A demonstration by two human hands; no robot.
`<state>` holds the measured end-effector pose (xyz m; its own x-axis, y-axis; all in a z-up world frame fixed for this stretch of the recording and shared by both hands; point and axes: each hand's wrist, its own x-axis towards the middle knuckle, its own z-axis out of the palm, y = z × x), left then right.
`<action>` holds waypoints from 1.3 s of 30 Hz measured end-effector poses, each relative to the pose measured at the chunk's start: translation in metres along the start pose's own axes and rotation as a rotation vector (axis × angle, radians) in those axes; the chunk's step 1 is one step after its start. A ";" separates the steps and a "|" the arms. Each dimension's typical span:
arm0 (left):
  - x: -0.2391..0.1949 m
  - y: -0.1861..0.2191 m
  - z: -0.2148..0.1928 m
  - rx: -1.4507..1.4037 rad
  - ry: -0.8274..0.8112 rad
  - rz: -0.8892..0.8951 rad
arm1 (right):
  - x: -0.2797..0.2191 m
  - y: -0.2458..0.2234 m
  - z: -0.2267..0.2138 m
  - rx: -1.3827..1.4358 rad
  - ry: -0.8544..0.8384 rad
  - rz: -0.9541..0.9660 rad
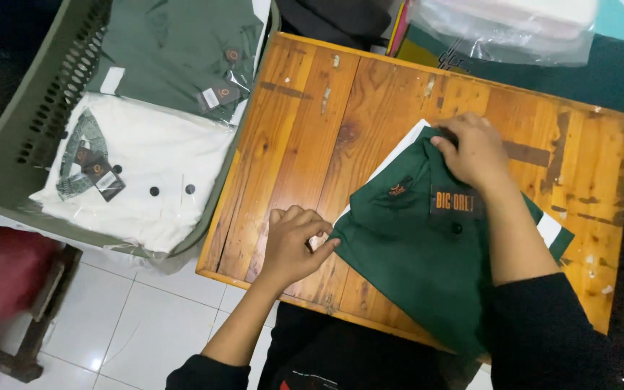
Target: Folding shirts and placing them into plastic packaging bags for shipping.
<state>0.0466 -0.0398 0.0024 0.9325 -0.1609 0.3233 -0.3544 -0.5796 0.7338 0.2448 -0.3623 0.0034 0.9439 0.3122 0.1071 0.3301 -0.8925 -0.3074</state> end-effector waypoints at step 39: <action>0.061 0.040 0.049 0.456 -0.327 0.293 | -0.220 -0.025 -0.002 -0.263 0.033 0.260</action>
<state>0.0931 -0.1116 0.0225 0.7994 -0.5591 0.2198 -0.6008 -0.7448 0.2905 0.0292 -0.4096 -0.0107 0.9943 0.0572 0.0896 0.0640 -0.9951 -0.0754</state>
